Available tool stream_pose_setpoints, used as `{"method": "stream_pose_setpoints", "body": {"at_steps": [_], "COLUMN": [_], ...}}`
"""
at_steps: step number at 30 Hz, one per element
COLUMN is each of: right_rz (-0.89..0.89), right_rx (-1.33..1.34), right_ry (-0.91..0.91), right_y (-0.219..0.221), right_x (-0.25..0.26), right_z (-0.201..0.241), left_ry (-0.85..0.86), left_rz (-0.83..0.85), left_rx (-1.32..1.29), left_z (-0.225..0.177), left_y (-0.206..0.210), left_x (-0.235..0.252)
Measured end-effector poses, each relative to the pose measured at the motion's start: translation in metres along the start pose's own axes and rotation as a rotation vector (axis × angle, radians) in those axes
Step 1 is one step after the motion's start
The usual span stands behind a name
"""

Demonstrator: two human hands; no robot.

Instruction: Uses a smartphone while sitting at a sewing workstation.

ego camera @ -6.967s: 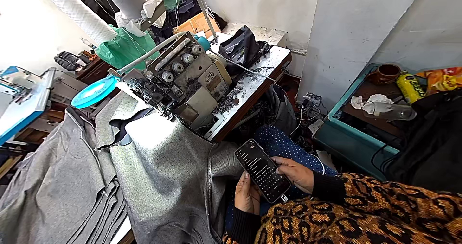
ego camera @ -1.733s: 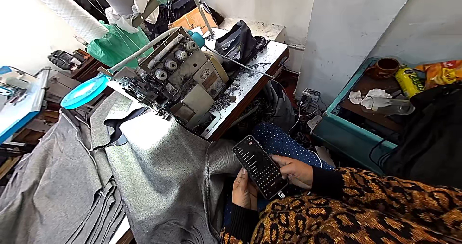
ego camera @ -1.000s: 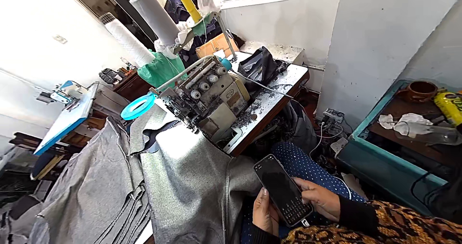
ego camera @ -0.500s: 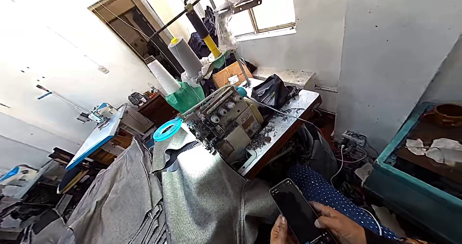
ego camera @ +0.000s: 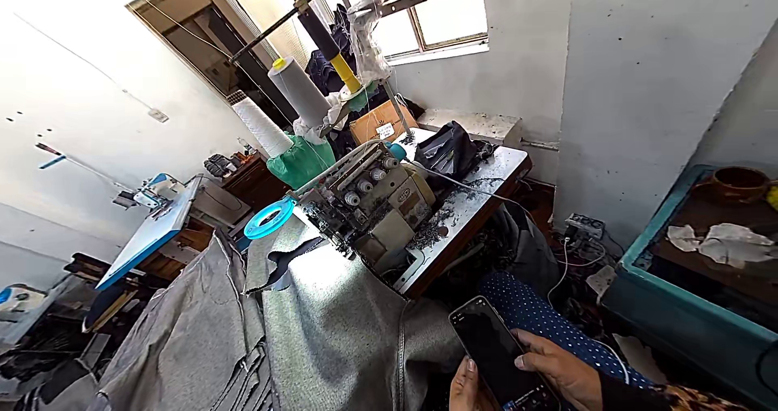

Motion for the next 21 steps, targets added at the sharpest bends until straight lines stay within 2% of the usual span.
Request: {"method": "stream_pose_setpoints", "body": {"at_steps": [21], "right_rz": [-0.011], "right_rx": [0.032], "right_ry": [0.014], "right_y": [-0.0007], "right_x": [-0.0015], "right_z": [-0.0023], "left_ry": [-0.028], "left_rz": [0.026], "left_rx": [-0.048], "left_z": [0.003], "left_y": [-0.002], "left_x": [0.0017]}}
Point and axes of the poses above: each hand's wrist, its own x-axis towards the middle knuckle, its own y-axis out of the palm, z = x × y, the point moved 3 cm from there along x, towards the middle knuckle, and after that the axes turned 2 degrees about -y, right-handed, at the moved point
